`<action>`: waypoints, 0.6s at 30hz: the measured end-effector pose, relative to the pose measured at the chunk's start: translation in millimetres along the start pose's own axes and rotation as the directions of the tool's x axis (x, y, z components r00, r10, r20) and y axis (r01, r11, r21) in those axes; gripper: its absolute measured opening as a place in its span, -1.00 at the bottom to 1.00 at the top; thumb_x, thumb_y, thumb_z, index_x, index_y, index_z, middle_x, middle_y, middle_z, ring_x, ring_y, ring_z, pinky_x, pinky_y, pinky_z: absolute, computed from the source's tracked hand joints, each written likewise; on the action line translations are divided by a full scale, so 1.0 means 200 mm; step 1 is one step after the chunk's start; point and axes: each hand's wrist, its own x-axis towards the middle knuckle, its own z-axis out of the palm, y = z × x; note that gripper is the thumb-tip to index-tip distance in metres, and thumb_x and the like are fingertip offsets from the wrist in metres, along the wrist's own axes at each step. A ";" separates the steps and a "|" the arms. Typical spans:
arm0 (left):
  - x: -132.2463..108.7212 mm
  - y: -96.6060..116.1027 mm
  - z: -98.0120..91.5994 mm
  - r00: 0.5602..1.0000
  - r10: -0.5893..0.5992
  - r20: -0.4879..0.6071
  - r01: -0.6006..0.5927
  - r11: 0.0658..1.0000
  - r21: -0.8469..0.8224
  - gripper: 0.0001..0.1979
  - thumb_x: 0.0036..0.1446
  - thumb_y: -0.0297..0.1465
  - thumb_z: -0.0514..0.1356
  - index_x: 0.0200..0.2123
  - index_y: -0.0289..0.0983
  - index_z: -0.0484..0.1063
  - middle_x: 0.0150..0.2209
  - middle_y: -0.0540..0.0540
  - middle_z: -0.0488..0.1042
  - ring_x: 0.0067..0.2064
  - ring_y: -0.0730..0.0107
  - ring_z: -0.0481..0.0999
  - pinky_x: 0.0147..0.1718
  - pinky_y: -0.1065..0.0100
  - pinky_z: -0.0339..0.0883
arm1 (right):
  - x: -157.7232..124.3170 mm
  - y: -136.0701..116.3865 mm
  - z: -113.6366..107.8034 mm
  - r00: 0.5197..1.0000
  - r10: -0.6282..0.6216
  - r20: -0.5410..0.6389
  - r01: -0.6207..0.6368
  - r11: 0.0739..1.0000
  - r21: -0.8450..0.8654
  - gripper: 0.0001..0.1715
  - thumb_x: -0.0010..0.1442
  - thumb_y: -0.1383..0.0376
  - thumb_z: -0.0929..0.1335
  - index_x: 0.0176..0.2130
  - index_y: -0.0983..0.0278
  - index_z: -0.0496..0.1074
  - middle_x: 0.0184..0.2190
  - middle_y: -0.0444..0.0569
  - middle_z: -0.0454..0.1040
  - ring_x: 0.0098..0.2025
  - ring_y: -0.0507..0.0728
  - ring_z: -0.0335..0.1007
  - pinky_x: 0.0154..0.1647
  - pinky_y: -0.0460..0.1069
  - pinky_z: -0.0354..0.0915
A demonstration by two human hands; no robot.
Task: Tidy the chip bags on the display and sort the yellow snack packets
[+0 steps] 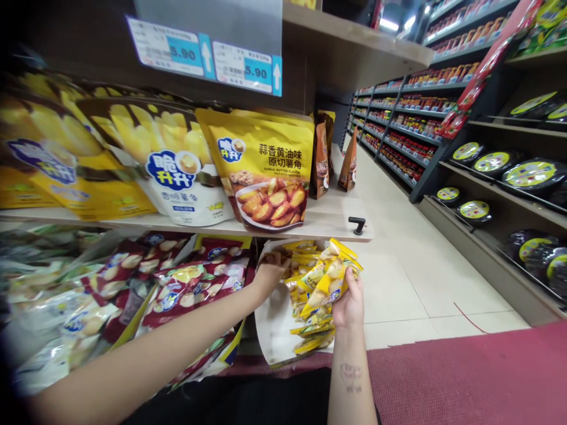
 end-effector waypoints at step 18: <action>-0.14 0.01 -0.39 0.958 0.172 0.229 0.213 0.103 -0.971 -0.35 0.13 0.10 0.10 0.04 -0.30 0.46 -0.08 -0.23 0.61 -0.16 0.22 0.61 -0.21 0.25 0.49 | -0.03 0.03 0.01 0.967 0.171 0.189 -0.104 0.941 -0.322 -0.55 -0.06 0.17 0.58 -0.20 0.31 0.52 -0.24 0.00 0.63 -0.27 0.10 0.57 -0.23 -0.05 0.48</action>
